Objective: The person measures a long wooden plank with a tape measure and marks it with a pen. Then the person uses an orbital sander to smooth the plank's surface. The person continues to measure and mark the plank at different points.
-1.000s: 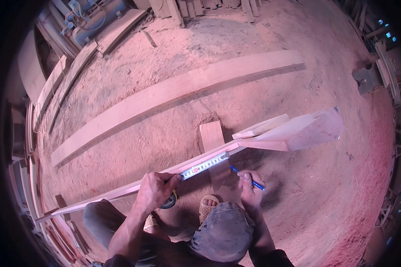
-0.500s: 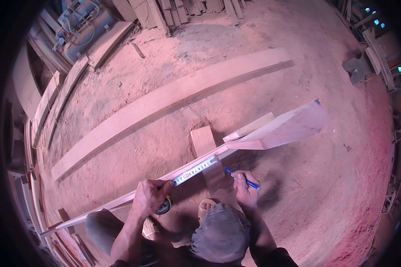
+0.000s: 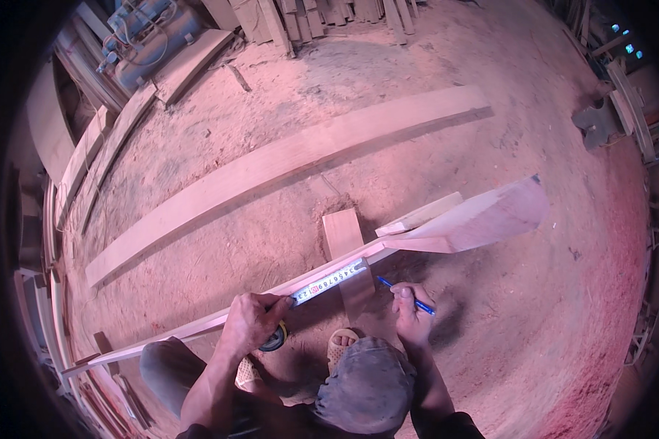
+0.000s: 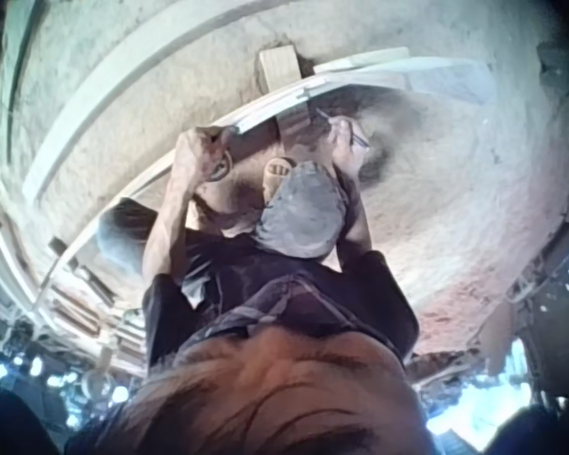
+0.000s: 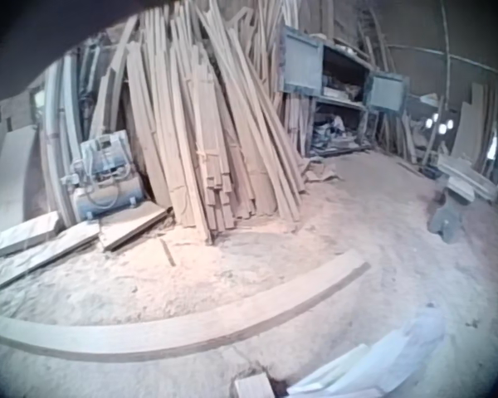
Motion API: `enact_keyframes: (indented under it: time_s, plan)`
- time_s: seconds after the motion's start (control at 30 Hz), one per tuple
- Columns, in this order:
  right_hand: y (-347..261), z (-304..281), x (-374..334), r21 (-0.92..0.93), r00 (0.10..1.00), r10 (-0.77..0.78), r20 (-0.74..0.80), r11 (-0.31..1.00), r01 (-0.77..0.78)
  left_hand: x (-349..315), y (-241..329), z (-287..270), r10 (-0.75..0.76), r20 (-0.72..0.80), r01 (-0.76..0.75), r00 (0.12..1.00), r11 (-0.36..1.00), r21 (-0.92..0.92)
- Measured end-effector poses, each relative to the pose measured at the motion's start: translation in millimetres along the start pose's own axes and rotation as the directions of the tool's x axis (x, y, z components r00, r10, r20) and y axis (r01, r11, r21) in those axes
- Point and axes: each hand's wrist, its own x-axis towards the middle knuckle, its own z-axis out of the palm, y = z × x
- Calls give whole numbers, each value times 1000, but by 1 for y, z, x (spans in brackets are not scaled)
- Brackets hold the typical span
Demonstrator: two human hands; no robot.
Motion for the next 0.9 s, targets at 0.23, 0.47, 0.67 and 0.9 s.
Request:
enact_keyframes:
  time_s: [0.23,0.47,0.67,0.9]
  plan:
    - [2,0,-1,7,1000,-1,-5,1000,1,0,-3,0,24,3,-25,1000,999,21]
    - [1,1,1,5,1000,-1,14,1000,1,1,-6,3,53,-15,-53,998,999,-2]
    - [1,1,0,-2,1000,-14,25,1000,14,1,-5,1,40,4,-40,999,999,13]
    - [-2,-3,-6,15,1000,-24,0,1000,24,2,-1,0,3,20,-4,1000,999,41]
